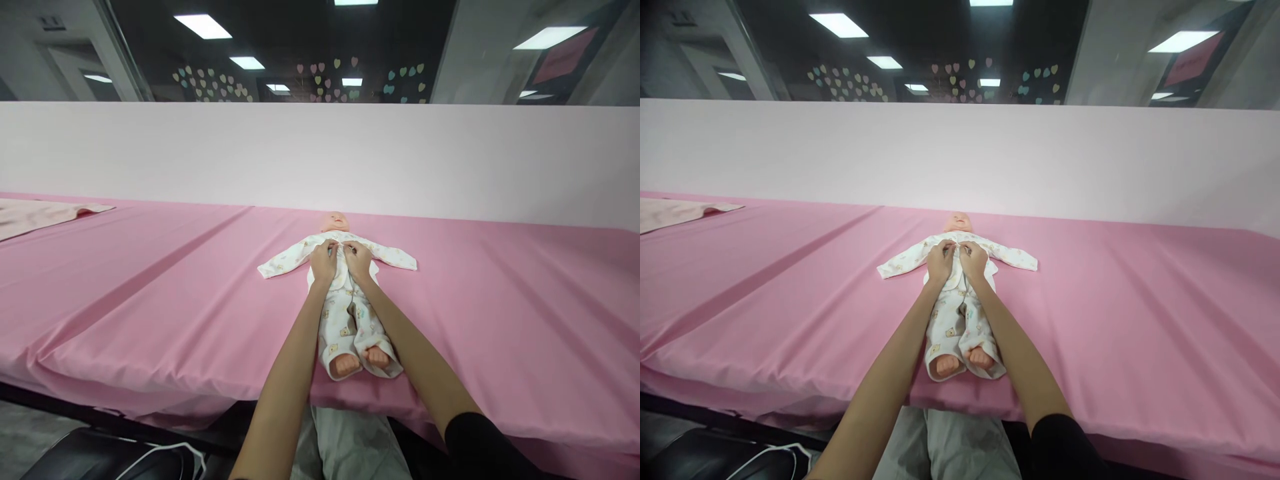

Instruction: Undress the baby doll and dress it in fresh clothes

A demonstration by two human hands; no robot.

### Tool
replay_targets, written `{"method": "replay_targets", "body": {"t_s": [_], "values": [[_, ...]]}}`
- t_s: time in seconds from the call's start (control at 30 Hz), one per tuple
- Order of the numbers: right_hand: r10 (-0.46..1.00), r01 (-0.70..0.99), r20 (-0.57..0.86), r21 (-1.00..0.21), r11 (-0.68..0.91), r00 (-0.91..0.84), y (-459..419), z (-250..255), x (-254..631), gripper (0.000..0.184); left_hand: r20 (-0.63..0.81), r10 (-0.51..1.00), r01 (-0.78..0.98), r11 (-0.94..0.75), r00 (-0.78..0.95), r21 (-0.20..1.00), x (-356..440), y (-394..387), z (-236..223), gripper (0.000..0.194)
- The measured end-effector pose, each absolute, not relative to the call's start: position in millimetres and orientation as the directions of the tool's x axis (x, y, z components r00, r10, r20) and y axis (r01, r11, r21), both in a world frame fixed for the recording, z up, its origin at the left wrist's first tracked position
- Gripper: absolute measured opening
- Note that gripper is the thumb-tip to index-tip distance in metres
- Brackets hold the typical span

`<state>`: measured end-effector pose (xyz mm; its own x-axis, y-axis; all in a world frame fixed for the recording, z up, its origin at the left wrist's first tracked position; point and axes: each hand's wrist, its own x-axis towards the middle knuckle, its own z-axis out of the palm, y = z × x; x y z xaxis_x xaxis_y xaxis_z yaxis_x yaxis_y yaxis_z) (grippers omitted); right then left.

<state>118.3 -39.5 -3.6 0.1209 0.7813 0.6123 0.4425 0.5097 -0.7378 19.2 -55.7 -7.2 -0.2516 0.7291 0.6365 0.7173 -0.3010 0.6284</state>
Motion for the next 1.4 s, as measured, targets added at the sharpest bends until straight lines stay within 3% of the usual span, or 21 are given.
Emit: {"method": "replay_targets", "body": {"t_s": [0.13,0.4,0.57,0.8,1.13,1.4], "values": [[0.789,0.501,0.608,-0.712,0.492,0.09,-38.7,-3.3,118.1,0.037,0.607,0.743,0.655,-0.313,-0.283,0.688,17.6,-54.2,-7.6,0.017],[0.774,0.525,0.633,-0.646,0.554,-0.037,-31.1,-5.3,115.4,0.009,0.523,0.779,0.593,-0.251,-0.346,0.766,19.5,-59.2,-1.0,0.028],[0.755,0.539,0.655,-0.626,0.564,-0.03,-31.6,-5.2,114.7,0.006,0.467,0.803,0.52,-0.237,-0.37,0.82,17.4,-58.3,-0.2,0.03],[0.838,0.477,0.545,-0.747,0.463,0.039,-34.0,-2.0,112.5,0.005,0.448,0.795,0.495,-0.219,-0.41,0.841,17.7,-57.7,0.5,0.022],[0.818,0.489,0.573,-0.728,0.48,0.051,-32.6,-3.5,109.8,0.008,0.474,0.757,0.469,-0.251,-0.45,0.847,19.1,-59.1,-2.7,0.029],[0.813,0.49,0.582,-0.718,0.494,0.032,-32.8,-3.7,108.8,0.006,0.451,0.77,0.393,-0.281,-0.452,0.875,16.5,-56.3,-4.5,0.023]]}}
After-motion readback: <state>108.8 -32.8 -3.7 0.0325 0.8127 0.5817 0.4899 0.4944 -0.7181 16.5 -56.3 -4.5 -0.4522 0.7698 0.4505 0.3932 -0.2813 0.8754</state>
